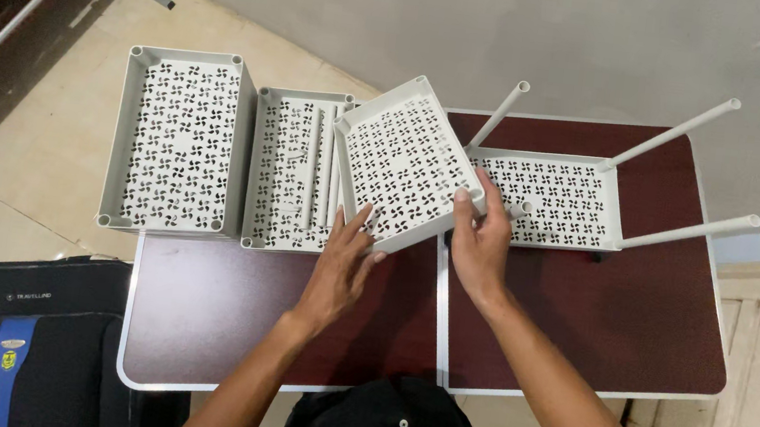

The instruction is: The person assembles a white plastic storage unit by inserting cylindrical rods into the side panels and stacking the components on a table. The person repeatedly inserts and removes rods to align the structure, then places the assembled unit upright.

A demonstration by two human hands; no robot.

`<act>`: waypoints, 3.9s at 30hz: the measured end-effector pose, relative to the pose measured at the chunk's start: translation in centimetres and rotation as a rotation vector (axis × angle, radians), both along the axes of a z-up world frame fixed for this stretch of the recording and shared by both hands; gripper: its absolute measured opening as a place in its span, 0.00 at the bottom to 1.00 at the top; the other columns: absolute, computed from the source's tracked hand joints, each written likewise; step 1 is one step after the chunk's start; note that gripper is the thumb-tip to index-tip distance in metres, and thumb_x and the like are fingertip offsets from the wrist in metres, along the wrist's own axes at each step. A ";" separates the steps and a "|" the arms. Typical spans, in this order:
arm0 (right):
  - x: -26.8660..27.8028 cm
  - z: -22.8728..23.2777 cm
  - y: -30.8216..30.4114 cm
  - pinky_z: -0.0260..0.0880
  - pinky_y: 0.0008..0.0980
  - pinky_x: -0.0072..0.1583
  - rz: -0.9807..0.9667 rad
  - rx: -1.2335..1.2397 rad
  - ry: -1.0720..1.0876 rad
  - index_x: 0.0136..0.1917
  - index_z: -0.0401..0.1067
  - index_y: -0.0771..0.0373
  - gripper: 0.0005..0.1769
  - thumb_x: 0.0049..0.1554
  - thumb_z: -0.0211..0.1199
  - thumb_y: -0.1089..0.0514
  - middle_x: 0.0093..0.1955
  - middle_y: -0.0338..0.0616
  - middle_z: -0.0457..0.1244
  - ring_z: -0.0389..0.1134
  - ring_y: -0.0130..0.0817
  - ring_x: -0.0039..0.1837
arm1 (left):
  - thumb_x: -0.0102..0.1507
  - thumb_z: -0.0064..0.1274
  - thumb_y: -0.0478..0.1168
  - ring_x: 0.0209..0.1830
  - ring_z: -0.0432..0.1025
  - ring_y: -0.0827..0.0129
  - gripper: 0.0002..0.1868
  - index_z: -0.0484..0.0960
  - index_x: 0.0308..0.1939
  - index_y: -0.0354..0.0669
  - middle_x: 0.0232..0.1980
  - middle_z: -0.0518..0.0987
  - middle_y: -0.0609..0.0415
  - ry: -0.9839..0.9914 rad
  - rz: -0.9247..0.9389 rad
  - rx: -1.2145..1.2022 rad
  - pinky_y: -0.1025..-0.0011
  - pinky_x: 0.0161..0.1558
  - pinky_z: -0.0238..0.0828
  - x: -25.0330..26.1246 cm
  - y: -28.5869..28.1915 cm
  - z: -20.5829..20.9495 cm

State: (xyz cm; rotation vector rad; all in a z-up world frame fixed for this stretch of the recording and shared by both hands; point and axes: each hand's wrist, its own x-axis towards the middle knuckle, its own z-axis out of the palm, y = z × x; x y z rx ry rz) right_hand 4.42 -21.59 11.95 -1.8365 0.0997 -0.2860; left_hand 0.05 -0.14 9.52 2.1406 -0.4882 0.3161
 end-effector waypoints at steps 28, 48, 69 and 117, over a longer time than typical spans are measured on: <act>-3.3 -15.3 -21.4 0.70 0.36 0.61 -0.051 -0.301 0.428 0.64 0.72 0.66 0.20 0.62 0.61 0.53 0.58 0.53 0.71 0.72 0.40 0.60 | 0.69 0.49 0.49 0.46 0.76 0.70 0.15 0.77 0.43 0.40 0.43 0.81 0.53 0.762 0.332 -0.862 0.68 0.56 0.79 4.8 -8.0 3.7; -1.3 -19.7 -23.6 0.66 0.62 0.67 -0.218 0.709 0.843 0.77 0.48 0.69 0.39 0.65 0.54 0.42 0.74 0.67 0.56 0.61 0.57 0.73 | 0.74 0.49 0.54 0.33 0.62 0.78 0.23 0.77 0.41 0.34 0.34 0.72 0.58 0.458 0.250 -0.500 0.75 0.32 0.59 4.9 -11.9 0.8; 2.0 -17.5 -29.4 0.76 0.61 0.55 -0.277 0.592 0.562 0.59 0.63 0.78 0.20 0.66 0.50 0.56 0.61 0.67 0.61 0.67 0.59 0.62 | 0.70 0.49 0.58 0.25 0.53 0.82 0.26 0.80 0.34 0.36 0.25 0.64 0.65 0.538 0.264 -0.453 0.74 0.25 0.48 5.5 -12.2 1.8; -1.1 -11.2 -26.0 0.79 0.35 0.61 -0.155 -0.250 -0.146 0.60 0.50 0.74 0.25 0.64 0.64 0.63 0.64 0.58 0.51 0.61 0.42 0.66 | 0.70 0.47 0.62 0.26 0.55 0.80 0.29 0.80 0.36 0.38 0.27 0.67 0.63 0.565 0.191 -0.413 0.73 0.27 0.52 4.5 -14.0 1.1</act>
